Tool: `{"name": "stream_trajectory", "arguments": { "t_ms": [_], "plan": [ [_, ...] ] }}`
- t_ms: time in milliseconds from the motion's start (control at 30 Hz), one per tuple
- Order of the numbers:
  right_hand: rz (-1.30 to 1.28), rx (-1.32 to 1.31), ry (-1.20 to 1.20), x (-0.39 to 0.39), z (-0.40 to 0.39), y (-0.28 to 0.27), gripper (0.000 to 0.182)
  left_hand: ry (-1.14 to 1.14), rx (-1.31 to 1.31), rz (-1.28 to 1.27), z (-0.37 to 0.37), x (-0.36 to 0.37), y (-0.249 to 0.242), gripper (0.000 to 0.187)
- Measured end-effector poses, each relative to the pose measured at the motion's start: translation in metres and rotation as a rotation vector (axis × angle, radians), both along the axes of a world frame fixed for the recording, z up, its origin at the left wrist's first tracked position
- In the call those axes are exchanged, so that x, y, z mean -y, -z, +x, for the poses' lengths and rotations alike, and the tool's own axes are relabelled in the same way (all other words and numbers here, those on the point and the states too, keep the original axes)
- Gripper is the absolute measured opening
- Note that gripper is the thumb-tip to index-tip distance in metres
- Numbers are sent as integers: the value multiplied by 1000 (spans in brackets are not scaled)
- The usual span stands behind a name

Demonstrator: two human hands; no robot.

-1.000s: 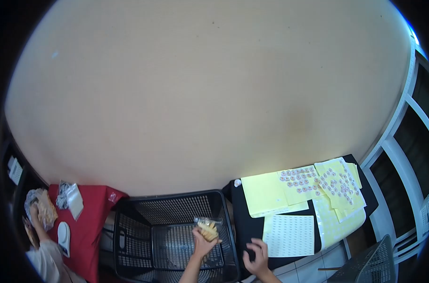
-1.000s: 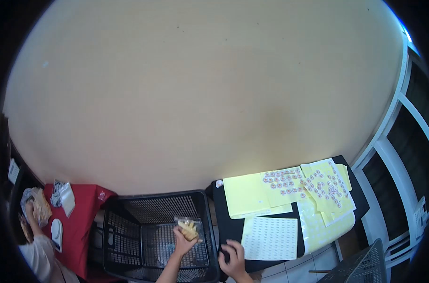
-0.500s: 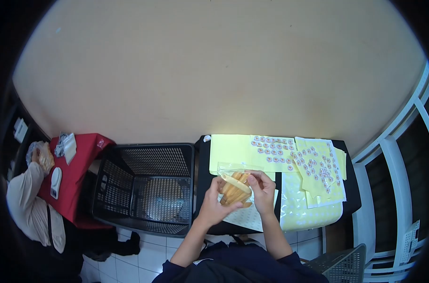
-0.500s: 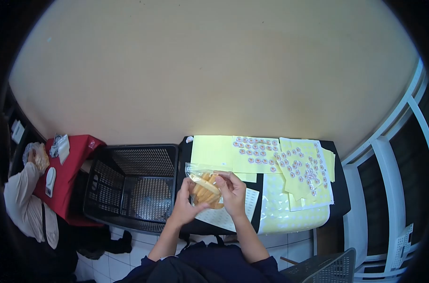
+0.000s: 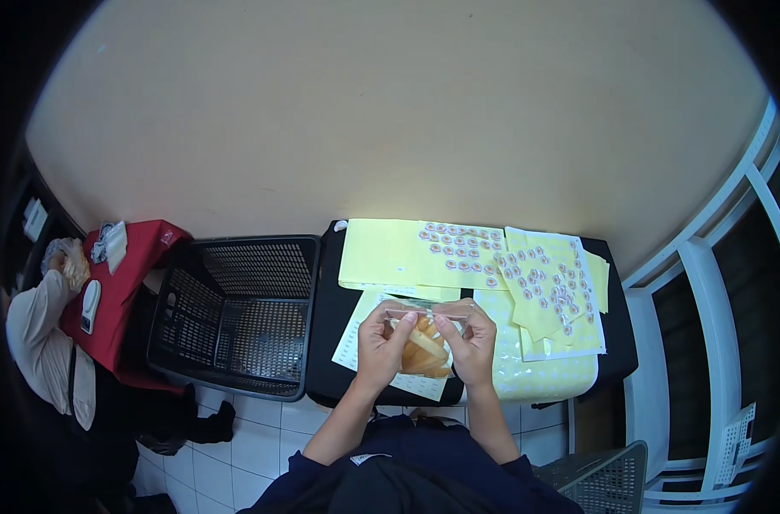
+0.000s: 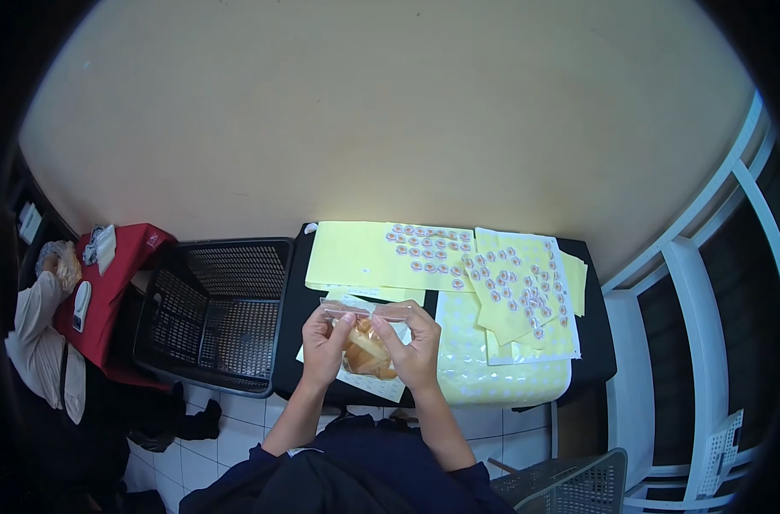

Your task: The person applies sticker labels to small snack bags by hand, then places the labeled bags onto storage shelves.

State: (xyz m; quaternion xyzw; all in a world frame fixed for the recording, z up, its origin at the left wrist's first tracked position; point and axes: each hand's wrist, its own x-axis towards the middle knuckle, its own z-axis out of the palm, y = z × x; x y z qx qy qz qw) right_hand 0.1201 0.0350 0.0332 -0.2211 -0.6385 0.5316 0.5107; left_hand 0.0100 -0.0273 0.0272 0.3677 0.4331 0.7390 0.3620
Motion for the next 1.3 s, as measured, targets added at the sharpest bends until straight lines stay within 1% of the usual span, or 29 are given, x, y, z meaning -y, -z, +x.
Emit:
{"name": "stream_trajectory", "arguments": {
  "t_ms": [67,167,267,300,400,467,500,567,600,767,1033,1133,1233,1300],
  "plan": [
    [40,-2,99,1,3,0,7,-1,1,-1,4,0,-3,9],
    [15,70,102,2,9,0,6,23,-34,28,3,2,-8,9],
    [9,67,128,7,5,-7,7,15,-70,4,0,4,-9,8],
    [8,69,124,8,4,-8,7,11,-30,6,0,3,-8,8],
    [38,39,144,9,1,-9,7,0,-29,-4,1,5,-10,8],
    [1,25,53,5,3,-9,7,7,-27,6,1,4,-8,8],
    [1,27,51,4,3,-9,7,14,-28,17,1,4,-8,8],
    [-120,-67,-40,4,2,-9,8,34,-57,25,-1,5,-13,8],
    [-121,-65,-40,4,2,-9,8,56,-87,34,-1,5,-15,9],
    [-30,-61,-41,6,4,-13,7,53,-125,56,0,6,-19,10],
    [-5,-110,-85,8,5,-19,8,97,-165,60,-1,7,-29,9],
    [26,-107,-87,8,6,-20,8,66,-195,51,-1,7,-29,7],
    [50,-118,-97,9,4,-20,8,38,-226,120,0,7,-28,8],
    [62,-128,-107,10,3,-21,8,-20,-283,160,0,8,-30,5]
  ]
}}
